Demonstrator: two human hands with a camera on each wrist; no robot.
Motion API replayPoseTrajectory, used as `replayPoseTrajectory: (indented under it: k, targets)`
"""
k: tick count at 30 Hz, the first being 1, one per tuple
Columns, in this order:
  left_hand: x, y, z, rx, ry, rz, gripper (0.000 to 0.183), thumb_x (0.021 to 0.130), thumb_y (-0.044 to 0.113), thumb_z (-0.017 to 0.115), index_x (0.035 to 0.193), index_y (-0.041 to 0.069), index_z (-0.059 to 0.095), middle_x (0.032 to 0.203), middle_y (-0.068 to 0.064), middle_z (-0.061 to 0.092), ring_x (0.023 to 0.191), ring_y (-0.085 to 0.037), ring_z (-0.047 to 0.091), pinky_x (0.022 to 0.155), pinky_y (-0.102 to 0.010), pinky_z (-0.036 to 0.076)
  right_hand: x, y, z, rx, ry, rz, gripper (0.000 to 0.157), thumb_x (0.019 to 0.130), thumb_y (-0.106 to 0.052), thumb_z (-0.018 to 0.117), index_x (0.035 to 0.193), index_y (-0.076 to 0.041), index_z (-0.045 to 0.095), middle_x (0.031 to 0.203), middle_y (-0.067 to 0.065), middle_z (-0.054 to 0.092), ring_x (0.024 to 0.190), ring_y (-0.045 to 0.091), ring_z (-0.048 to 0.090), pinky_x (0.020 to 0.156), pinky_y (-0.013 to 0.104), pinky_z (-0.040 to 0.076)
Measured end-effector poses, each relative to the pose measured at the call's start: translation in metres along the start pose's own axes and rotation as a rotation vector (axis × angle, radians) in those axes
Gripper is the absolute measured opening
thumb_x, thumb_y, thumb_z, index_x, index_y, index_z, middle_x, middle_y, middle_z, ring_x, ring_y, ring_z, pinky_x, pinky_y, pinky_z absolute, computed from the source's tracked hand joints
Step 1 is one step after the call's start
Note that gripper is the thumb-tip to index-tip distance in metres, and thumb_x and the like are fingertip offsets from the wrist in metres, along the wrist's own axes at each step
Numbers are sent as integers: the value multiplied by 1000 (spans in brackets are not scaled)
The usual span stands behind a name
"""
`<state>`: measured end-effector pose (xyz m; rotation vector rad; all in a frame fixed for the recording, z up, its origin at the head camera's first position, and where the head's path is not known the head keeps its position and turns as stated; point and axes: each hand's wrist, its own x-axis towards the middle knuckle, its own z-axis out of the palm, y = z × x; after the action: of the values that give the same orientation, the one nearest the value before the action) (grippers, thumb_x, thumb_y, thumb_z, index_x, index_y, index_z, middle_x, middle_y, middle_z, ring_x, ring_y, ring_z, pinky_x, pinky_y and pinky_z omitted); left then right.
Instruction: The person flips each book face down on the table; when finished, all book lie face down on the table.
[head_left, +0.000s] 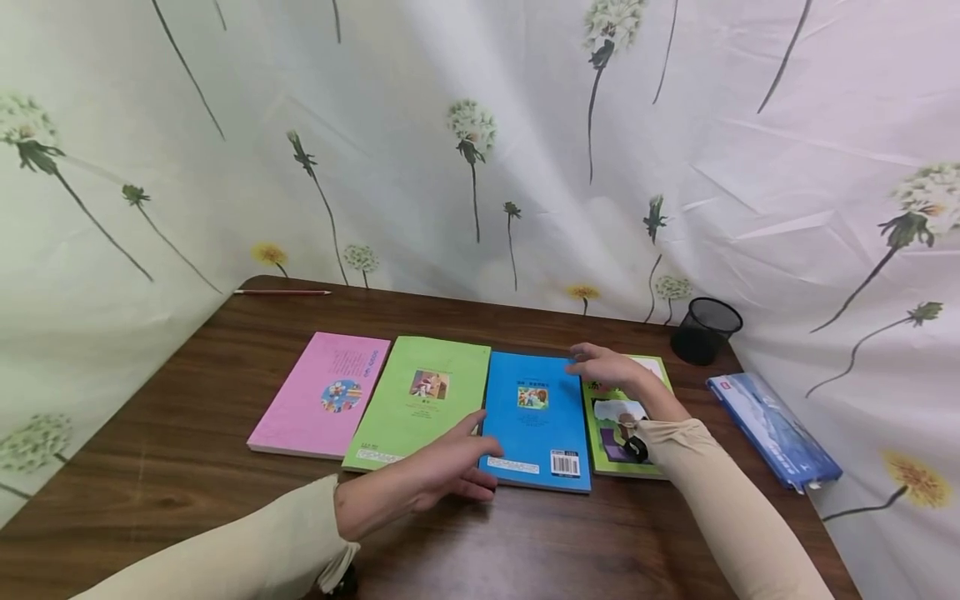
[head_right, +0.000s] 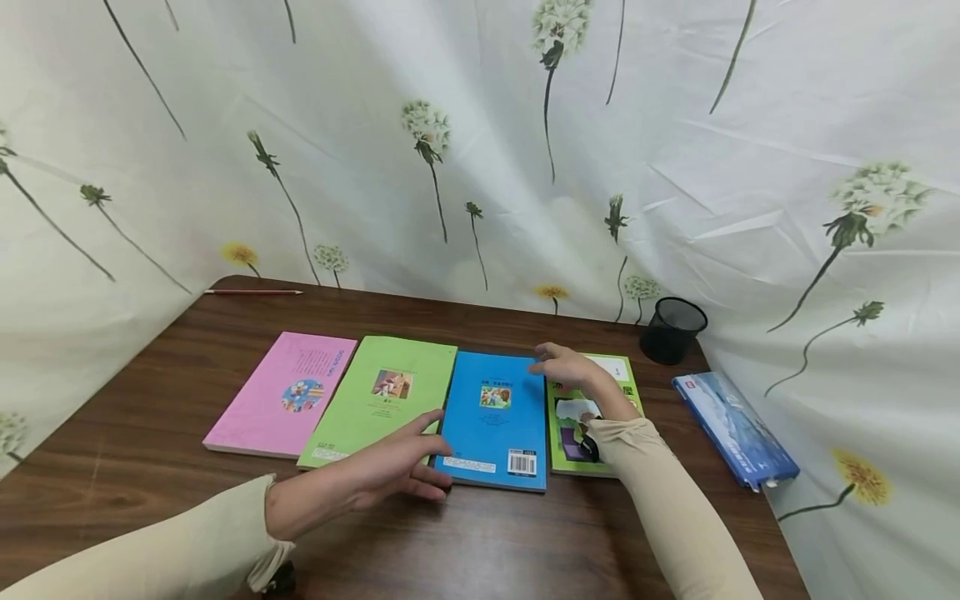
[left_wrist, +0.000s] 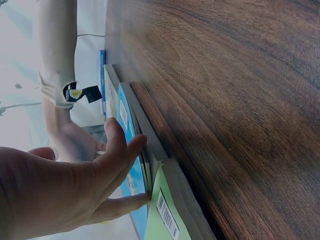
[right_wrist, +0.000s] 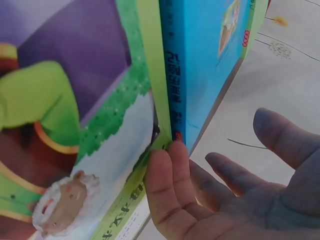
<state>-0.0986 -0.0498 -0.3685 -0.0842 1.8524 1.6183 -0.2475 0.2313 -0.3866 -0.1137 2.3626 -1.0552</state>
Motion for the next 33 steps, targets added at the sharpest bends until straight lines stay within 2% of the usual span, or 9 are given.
replayPoseTrajectory:
  k: [10, 22, 33]
  targets:
    - [2, -2, 0, -3, -32, 15, 86, 96, 22, 59, 162, 13, 4, 151, -27, 40, 119, -42, 61, 80, -44, 61, 0, -4, 1, -19, -3, 0, 60, 104, -29, 49, 156, -6, 27, 159, 23, 31, 127, 40, 53, 97, 49, 53]
    - [2, 1, 1, 13, -32, 28, 88, 94, 23, 61, 162, 13, 5, 153, -26, 39, 112, -37, 65, 81, -42, 61, 3, -1, 0, -25, -20, -5, 60, 104, -30, 49, 156, -7, 28, 159, 23, 30, 126, 38, 53, 97, 50, 52]
    - [2, -2, -1, -1, -20, 27, 85, 96, 23, 59, 161, 12, 6, 147, -27, 44, 110, -37, 67, 81, -43, 61, 3, 0, -2, 68, -49, 7, 64, 104, -30, 51, 157, -7, 24, 158, 22, 29, 122, 34, 55, 97, 46, 53]
